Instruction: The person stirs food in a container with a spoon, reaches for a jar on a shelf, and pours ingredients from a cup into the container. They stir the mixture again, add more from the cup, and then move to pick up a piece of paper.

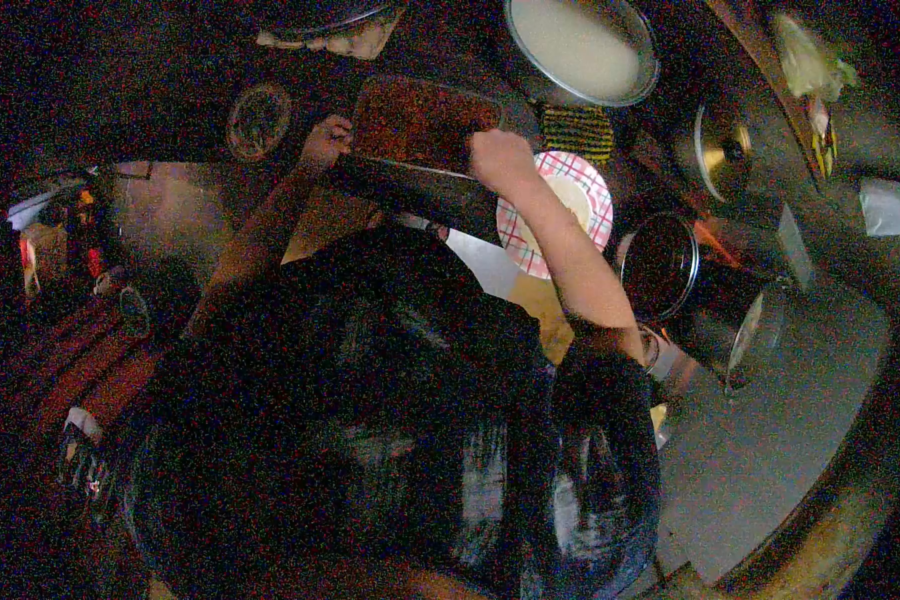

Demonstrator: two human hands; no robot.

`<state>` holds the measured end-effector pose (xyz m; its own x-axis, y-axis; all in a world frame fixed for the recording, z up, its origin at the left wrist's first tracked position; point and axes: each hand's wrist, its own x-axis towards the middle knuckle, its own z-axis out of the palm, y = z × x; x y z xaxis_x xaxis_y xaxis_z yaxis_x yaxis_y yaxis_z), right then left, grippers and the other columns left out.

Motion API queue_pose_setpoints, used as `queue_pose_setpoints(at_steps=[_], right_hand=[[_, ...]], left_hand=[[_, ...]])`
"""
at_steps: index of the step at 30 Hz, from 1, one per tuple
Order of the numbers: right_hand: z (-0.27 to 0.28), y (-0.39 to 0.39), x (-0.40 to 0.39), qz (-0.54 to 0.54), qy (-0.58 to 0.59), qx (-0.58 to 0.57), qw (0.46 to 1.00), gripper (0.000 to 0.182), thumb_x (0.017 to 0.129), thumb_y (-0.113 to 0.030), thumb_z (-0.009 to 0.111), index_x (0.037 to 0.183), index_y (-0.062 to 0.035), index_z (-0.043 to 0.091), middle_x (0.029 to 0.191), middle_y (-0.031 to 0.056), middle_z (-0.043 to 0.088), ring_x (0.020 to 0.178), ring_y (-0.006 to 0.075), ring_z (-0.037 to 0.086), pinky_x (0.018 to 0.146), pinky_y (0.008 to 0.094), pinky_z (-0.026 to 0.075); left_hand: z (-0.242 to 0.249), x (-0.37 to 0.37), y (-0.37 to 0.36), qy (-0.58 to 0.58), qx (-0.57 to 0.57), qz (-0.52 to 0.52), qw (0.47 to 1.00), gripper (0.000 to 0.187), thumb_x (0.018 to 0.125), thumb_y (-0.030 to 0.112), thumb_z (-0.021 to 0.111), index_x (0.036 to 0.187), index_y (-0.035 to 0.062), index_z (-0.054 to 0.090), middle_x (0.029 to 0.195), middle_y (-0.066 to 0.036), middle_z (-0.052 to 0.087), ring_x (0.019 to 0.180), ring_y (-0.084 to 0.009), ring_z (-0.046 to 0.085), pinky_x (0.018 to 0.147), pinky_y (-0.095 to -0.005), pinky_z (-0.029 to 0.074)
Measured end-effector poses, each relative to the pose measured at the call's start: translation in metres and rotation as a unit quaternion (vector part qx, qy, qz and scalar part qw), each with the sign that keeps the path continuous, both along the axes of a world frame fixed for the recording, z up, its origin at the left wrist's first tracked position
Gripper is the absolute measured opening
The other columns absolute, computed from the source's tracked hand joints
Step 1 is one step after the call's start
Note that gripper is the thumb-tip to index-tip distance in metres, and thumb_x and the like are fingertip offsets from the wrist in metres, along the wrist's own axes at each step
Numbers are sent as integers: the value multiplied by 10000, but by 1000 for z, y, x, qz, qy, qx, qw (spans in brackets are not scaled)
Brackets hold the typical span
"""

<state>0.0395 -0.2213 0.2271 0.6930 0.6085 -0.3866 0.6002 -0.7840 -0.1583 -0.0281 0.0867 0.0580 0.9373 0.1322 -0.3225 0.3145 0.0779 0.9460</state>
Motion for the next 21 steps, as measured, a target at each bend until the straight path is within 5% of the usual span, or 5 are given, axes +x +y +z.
queue_pose_setpoints(at_steps=[2, 6, 8, 11, 21], right_hand=[[0, 14, -6, -6, 20, 24, 1000, 170, 658, -115, 482, 716, -7, 600, 738, 189, 585, 693, 323, 585, 609, 410, 475], [-32, 29, -13, -13, -12, 48, 999, 160, 646, -110, 498, 720, -14, 602, 742, 185, 587, 708, 310, 588, 610, 404, 476], [-44, 21, -10, -29, -14, 33, 999, 161, 648, -117, 501, 723, -18, 603, 747, 180, 589, 712, 311, 587, 615, 401, 477], [-38, 6, -2, -52, -10, 12, 999, 167, 654, -129, 500, 728, -23, 605, 750, 176, 590, 717, 313, 587, 622, 397, 477], [11, 16, 4, -80, 10, 17, 997, 177, 651, -136, 503, 738, -16, 599, 777, 185, 586, 712, 318, 585, 633, 401, 475]], left_hand=[[8, -2, -5, -41, 147, -29, 988, 127, 694, 32, 503, 819, 28, 485, 601, -64, 533, 508, -125, 531, 464, -265, 424], [6, 2, -3, 19, 71, -5, 997, 124, 693, 28, 503, 815, 24, 482, 586, -66, 525, 492, -128, 526, 457, -266, 422], [12, -1, -7, -103, 67, -35, 992, 155, 668, 17, 515, 821, 27, 491, 620, -74, 532, 501, -130, 532, 451, -268, 420], [-4, 5, -5, -62, 172, -37, 982, 166, 643, 13, 532, 806, 29, 506, 677, -68, 537, 520, -127, 536, 447, -266, 420], [3, 15, -23, -28, 132, -27, 990, 136, 675, 36, 532, 809, 49, 512, 641, -54, 535, 507, -141, 543, 474, -262, 430]])
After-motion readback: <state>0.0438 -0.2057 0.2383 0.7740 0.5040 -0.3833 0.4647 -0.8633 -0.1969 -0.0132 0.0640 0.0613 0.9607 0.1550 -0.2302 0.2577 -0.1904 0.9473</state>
